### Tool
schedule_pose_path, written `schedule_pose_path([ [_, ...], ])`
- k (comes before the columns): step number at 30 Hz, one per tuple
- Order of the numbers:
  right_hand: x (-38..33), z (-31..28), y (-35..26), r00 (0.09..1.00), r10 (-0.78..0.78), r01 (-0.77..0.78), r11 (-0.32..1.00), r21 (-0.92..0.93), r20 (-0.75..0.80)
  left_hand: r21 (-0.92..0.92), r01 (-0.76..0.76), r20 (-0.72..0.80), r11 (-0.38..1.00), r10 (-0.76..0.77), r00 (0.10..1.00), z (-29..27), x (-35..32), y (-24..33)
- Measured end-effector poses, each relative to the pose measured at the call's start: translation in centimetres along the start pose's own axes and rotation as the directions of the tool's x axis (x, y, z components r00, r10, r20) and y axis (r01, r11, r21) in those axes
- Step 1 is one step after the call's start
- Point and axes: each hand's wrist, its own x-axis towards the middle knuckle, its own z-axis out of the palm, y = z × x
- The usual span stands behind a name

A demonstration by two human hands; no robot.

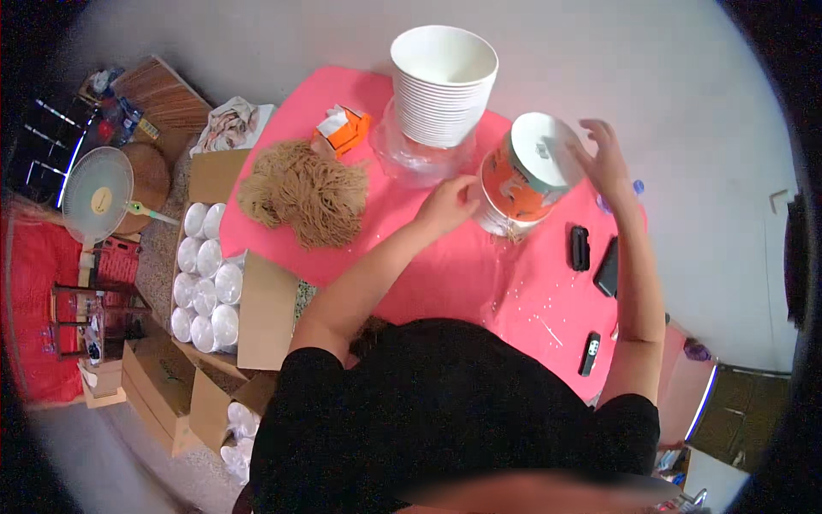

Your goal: Attaching plastic or wire handles to decorative paper buckets.

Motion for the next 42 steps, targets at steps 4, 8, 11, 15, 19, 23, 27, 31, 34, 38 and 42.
schedule_pose_path([
  [4, 5.3, 3.8, -8.4, 0.939, -0.343, 0.342, 0.937, -0.067, -0.011, -0.211, -0.034, -0.489, 0.977, -0.075, 0.869, -4.0, 2.1, 2.7],
  [8, 9.9, 8.6, -11.9, 0.865, -0.453, 0.500, 0.818, -0.285, 0.218, 0.091, -0.062, -0.736, 0.994, 0.109, 0.668, -7.5, 5.2, 3.1],
  [11, 11.7, 8.7, -13.8, 0.806, -0.449, 0.570, 0.762, -0.306, 0.385, -0.021, -0.169, -0.745, 0.985, 0.097, 0.660, -7.5, 7.7, 3.4],
  [15, 12.0, 8.2, -13.8, 0.817, -0.447, 0.556, 0.779, -0.290, 0.365, -0.012, -0.195, -0.757, 0.981, 0.118, 0.643, -6.6, 8.2, 3.9],
  [19, 11.4, 8.1, -14.0, 0.838, -0.517, 0.543, 0.765, -0.346, 0.173, -0.029, -0.128, -0.769, 0.991, 0.060, 0.636, -5.9, 8.3, 4.8],
  [23, 11.8, 4.3, -16.9, 0.755, -0.607, 0.525, 0.786, -0.326, -0.249, -0.006, -0.101, -0.754, 0.995, 0.062, 0.655, -6.5, 7.4, 4.8],
  [27, 9.5, -3.1, -18.7, 0.889, -0.302, 0.373, 0.913, 0.165, -0.344, -0.057, -0.224, -0.623, 0.973, 0.141, 0.770, -9.1, 4.9, 3.4],
  [31, 1.9, -3.7, -15.9, 0.970, -0.232, 0.242, 0.920, 0.310, -0.068, 0.164, 0.050, -0.445, 0.985, 0.029, 0.895, -15.6, -2.2, -4.9],
  [34, -4.8, 0.3, -14.9, 0.943, -0.155, 0.006, 0.892, 0.452, 0.295, 0.570, 0.223, -0.181, 0.791, -0.144, 0.973, -16.2, -6.4, -8.4],
  [38, -10.4, 5.0, -11.4, 0.886, -0.195, 0.020, 0.922, 0.386, 0.420, 0.900, -0.044, -0.035, 0.433, 0.174, 0.984, -14.3, -11.0, -8.7],
  [42, -12.6, 8.2, -9.6, 0.897, -0.076, -0.148, 0.876, 0.458, 0.435, 0.935, -0.182, 0.081, 0.305, 0.318, 0.945, -14.5, -12.2, -9.7],
])
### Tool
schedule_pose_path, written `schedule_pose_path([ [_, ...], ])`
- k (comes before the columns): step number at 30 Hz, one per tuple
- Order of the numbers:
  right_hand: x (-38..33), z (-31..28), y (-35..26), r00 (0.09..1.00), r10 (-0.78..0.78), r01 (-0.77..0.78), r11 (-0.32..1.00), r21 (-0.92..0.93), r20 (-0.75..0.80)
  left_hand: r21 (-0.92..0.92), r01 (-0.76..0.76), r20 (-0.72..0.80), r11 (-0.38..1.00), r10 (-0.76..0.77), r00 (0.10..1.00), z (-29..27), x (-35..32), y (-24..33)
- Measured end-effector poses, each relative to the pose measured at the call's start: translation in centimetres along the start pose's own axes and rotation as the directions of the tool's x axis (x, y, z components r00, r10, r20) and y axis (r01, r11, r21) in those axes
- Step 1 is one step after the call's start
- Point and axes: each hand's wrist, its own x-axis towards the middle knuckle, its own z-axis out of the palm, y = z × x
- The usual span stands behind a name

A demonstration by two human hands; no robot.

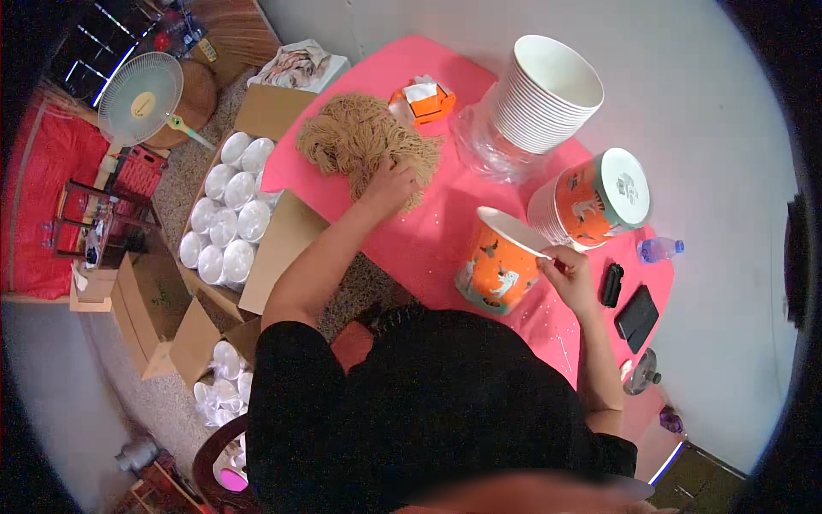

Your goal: Attaching plastic or wire handles to decorative paper buckets.

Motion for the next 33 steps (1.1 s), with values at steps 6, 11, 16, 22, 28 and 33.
schedule_pose_path([
  [6, 1.3, 0.8, 1.3, 0.997, 0.070, -0.072, 0.996, -0.051, -0.040, -0.042, -0.014, 0.143, 0.999, 0.020, 0.990, 1.6, -0.4, -0.8],
  [11, 2.2, -0.1, 0.2, 1.000, 0.013, -0.012, 0.980, -0.198, 0.003, -0.180, 0.034, -0.007, 0.983, -0.035, 0.999, 0.2, -0.6, 0.8],
  [16, 2.0, -0.4, -0.7, 0.994, 0.095, -0.104, 0.954, 0.281, 0.044, -0.826, 0.533, 0.399, 0.186, -0.476, 0.784, -11.8, 2.5, 6.6],
  [22, 1.8, 0.4, 1.3, 0.950, -0.311, 0.310, 0.945, -0.101, -0.002, -0.956, 0.292, 0.254, 0.022, -0.430, 0.866, -15.8, 2.9, 9.6],
  [28, 1.3, 1.0, -1.0, 0.882, -0.466, 0.455, 0.802, -0.387, 0.073, -0.847, 0.530, 0.513, -0.040, -0.323, 0.796, -12.5, 2.8, 11.8],
  [33, 2.1, 3.5, -3.8, 1.000, -0.003, 0.003, 0.885, 0.465, 0.000, -0.839, 0.532, 0.542, -0.112, -0.259, 0.800, -12.4, 2.9, 13.8],
])
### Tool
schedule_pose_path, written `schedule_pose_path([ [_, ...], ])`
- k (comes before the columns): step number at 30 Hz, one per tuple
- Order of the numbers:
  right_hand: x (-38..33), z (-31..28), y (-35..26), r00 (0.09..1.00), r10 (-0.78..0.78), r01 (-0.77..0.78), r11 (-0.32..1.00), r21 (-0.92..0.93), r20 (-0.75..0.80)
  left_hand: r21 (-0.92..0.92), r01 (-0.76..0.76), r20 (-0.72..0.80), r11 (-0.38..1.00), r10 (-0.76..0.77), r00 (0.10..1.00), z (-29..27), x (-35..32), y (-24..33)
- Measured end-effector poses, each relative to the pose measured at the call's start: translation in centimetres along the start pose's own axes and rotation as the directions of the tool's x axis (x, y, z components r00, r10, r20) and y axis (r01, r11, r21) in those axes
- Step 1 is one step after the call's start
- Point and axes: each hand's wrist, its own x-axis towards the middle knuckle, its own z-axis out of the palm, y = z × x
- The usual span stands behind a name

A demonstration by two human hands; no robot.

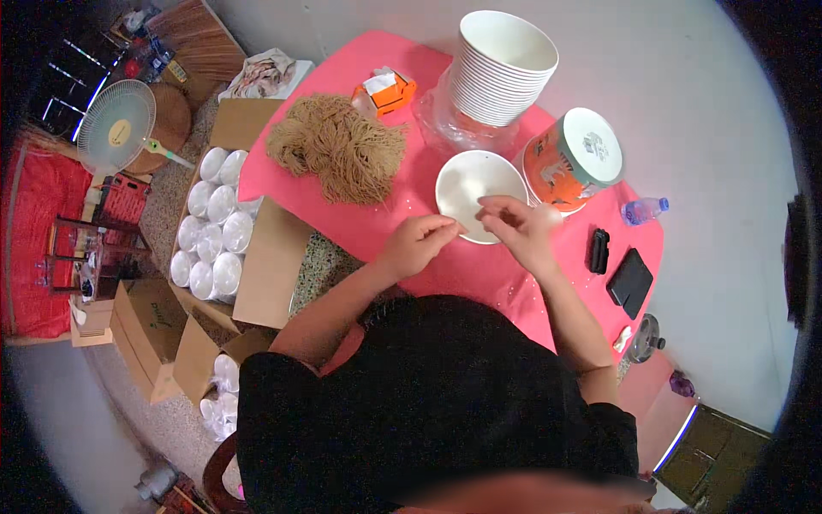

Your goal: Attaching plastic or wire handles to decorative paper buckets.

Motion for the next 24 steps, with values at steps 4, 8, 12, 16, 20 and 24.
schedule_pose_path([
  [4, 1.0, 1.0, 1.7, 0.991, 0.104, -0.120, 0.972, 0.204, 0.088, -0.003, -0.042, 0.012, 0.999, 0.042, 0.999, 0.8, -0.6, -1.1],
  [8, 0.3, 1.7, 1.3, 0.969, 0.205, -0.225, 0.963, 0.149, 0.138, 0.055, -0.087, 0.058, 0.995, 0.084, 0.995, 0.4, -0.9, -2.4],
  [12, -1.0, 2.3, 2.5, 0.990, 0.101, -0.100, 0.995, -0.009, 0.102, -0.263, 0.045, 0.024, 0.964, -0.040, 0.999, 1.1, -1.3, -3.3],
  [16, -1.4, 2.9, 3.1, 0.995, 0.084, -0.074, 0.987, -0.145, 0.060, -0.308, 0.030, 0.063, 0.951, -0.011, 0.998, 1.5, -1.3, -3.6],
  [20, -0.9, 1.4, 2.4, 0.995, -0.064, 0.092, 0.857, -0.508, 0.072, -0.070, -0.006, -0.035, 0.998, 0.004, 0.999, 1.1, -1.6, -5.1],
  [24, 0.0, -0.3, 2.2, 0.944, -0.228, 0.329, 0.656, -0.679, 0.237, -0.080, -0.055, -0.210, 0.995, 0.037, 0.977, -0.8, -1.3, -5.3],
])
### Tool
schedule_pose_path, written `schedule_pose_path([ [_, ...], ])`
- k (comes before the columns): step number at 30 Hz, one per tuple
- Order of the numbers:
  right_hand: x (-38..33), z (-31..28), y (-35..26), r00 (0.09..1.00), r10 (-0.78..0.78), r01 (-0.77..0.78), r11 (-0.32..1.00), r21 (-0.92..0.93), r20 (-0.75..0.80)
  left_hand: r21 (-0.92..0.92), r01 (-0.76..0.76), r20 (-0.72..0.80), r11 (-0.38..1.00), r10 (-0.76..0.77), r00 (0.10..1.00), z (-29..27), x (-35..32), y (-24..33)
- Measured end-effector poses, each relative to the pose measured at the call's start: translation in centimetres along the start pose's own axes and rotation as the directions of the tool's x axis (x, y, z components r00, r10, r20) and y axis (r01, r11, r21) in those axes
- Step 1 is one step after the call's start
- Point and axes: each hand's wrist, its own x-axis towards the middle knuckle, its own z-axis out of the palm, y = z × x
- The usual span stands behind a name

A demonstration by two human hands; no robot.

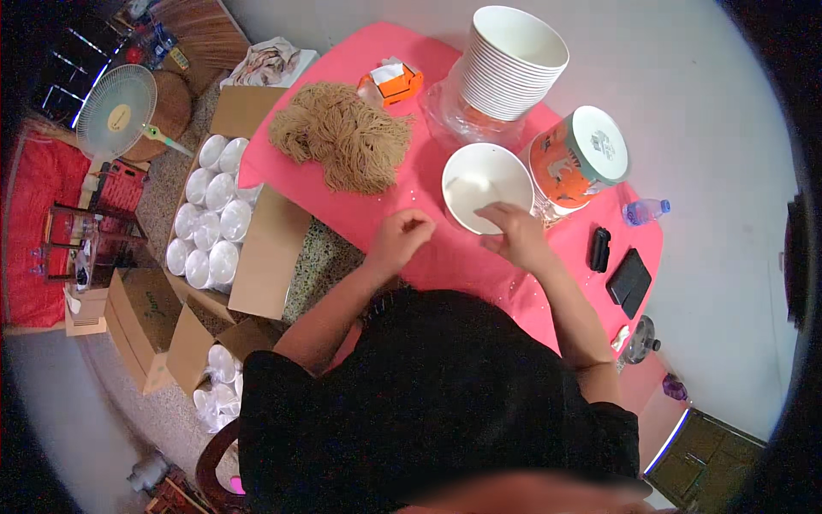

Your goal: Attaching plastic or wire handles to decorative paper buckets.

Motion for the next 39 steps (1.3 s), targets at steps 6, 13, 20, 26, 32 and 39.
schedule_pose_path([
  [6, 0.3, -0.7, 1.1, 0.947, 0.244, -0.310, 0.857, 0.412, 0.207, 0.001, -0.151, -0.125, 0.989, 0.150, 0.981, -0.2, 0.4, 1.9],
  [13, 0.2, -2.6, -0.1, 0.926, 0.258, -0.378, 0.589, 0.714, 0.277, 0.134, -0.203, -0.066, 0.970, 0.213, 0.975, 1.5, 0.3, 5.2],
  [20, -0.6, -3.1, 0.0, 0.928, 0.227, -0.371, 0.477, 0.796, 0.297, 0.226, -0.277, -0.070, 0.934, 0.300, 0.952, 1.9, 0.3, 5.1],
  [26, -0.8, -3.0, -0.4, 0.921, 0.201, -0.390, 0.424, 0.817, 0.335, 0.303, -0.304, 0.003, 0.903, 0.319, 0.948, 2.7, -0.7, 6.6],
  [32, -0.4, -1.7, -1.5, 0.932, 0.187, -0.361, 0.394, 0.845, 0.311, 0.277, -0.380, 0.041, 0.882, 0.385, 0.922, 3.9, -0.8, 5.3],
  [39, -0.4, 0.0, -1.5, 0.937, 0.242, -0.320, 0.315, 0.893, 0.251, 0.327, -0.363, 0.011, 0.873, 0.380, 0.925, 3.9, -0.6, 3.6],
])
